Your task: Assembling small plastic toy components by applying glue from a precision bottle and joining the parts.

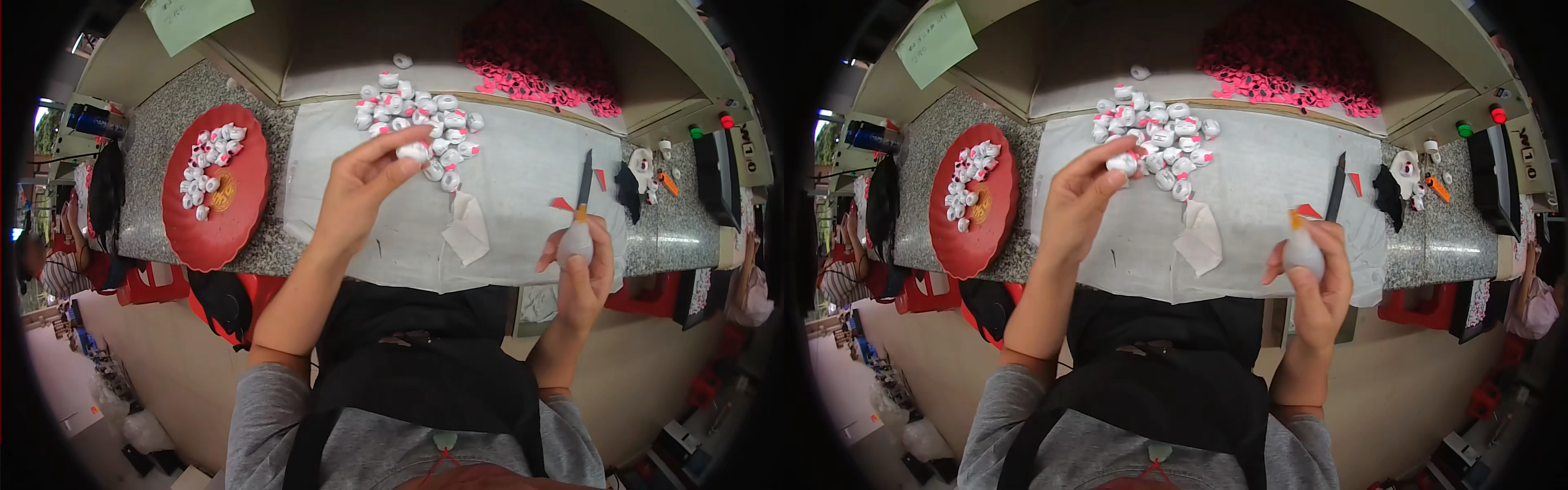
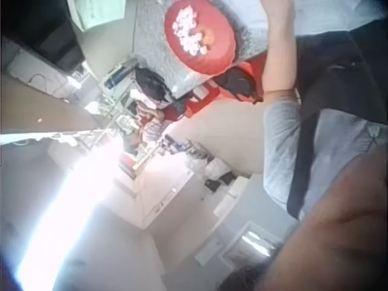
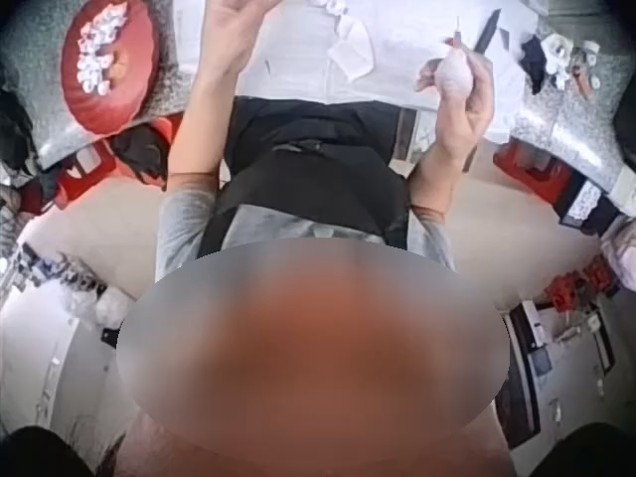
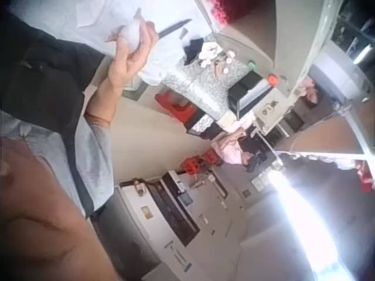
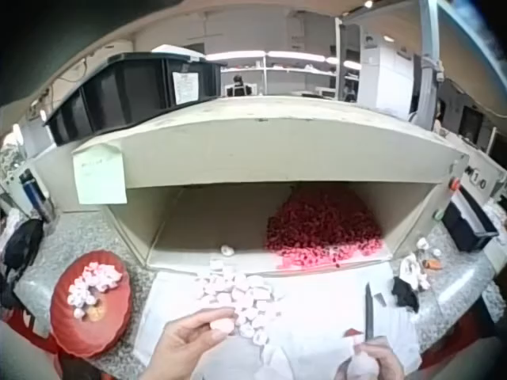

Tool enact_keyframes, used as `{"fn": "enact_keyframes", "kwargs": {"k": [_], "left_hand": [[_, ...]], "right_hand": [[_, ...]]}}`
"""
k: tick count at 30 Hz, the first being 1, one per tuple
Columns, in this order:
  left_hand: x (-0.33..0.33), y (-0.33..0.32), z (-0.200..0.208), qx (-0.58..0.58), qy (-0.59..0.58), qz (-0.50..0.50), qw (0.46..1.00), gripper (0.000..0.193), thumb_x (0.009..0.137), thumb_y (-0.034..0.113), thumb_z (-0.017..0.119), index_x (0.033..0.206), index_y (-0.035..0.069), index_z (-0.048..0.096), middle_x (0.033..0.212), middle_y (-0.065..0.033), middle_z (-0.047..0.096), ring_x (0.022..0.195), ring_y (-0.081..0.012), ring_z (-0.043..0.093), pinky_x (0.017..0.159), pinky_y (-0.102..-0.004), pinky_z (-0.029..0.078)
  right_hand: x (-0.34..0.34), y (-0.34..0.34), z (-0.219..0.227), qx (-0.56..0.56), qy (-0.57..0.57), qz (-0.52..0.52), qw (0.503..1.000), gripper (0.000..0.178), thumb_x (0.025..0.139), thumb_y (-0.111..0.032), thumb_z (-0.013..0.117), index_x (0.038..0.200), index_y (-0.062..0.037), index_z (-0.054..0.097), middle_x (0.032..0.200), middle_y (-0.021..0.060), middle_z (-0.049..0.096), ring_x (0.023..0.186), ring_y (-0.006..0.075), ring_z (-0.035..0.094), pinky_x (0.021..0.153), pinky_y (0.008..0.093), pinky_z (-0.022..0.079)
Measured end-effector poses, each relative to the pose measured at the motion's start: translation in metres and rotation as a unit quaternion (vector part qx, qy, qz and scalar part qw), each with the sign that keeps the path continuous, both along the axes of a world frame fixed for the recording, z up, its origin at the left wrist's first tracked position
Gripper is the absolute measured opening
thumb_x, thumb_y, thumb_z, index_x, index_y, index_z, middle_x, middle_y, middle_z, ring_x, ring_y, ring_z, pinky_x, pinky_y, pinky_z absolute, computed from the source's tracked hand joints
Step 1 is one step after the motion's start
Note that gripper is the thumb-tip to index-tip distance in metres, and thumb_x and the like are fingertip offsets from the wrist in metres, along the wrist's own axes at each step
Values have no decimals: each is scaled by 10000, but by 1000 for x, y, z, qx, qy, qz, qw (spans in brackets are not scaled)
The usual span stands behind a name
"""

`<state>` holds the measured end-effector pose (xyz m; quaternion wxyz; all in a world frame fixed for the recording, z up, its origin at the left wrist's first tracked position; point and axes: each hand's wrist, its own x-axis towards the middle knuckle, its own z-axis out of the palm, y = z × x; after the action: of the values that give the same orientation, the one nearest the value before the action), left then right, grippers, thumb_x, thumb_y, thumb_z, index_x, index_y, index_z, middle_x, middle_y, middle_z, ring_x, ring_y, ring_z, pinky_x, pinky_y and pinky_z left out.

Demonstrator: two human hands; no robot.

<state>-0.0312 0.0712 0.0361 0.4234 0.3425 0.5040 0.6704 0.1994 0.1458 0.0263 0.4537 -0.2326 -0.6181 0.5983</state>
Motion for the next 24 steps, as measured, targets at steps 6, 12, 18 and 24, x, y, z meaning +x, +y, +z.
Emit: {"fn": "enact_keyframes", "kwargs": {"k": [6,12,18,24], "left_hand": [[22,-51,-24,41,-139,42,989,412,710,6,530,1093,-25,381,974,-148,506,835,-178,506,772,-296,392],[27,-69,-34,89,-148,57,983,382,705,-1,532,1063,-25,404,1001,-160,488,898,-202,495,792,-317,389],[23,-74,-33,92,-181,59,977,383,704,-2,535,1061,-28,400,1007,-166,483,878,-203,511,782,-332,410],[24,-76,-35,95,-167,61,979,369,705,-4,533,1051,-24,406,1007,-167,483,897,-205,505,786,-341,422]], "right_hand": [[-55,-37,6,-110,54,58,991,353,652,-112,585,929,-4,394,917,91,376,678,152,440,493,235,405],[-80,-49,17,-26,102,-30,994,386,623,-178,640,893,-42,401,800,54,361,671,118,341,608,209,334],[-83,-64,16,152,88,-13,984,430,560,-215,729,829,-52,436,786,64,433,575,134,475,530,247,425],[-78,-69,20,217,28,40,975,459,479,-98,768,824,-69,467,815,58,448,621,150,500,525,257,437]]}}
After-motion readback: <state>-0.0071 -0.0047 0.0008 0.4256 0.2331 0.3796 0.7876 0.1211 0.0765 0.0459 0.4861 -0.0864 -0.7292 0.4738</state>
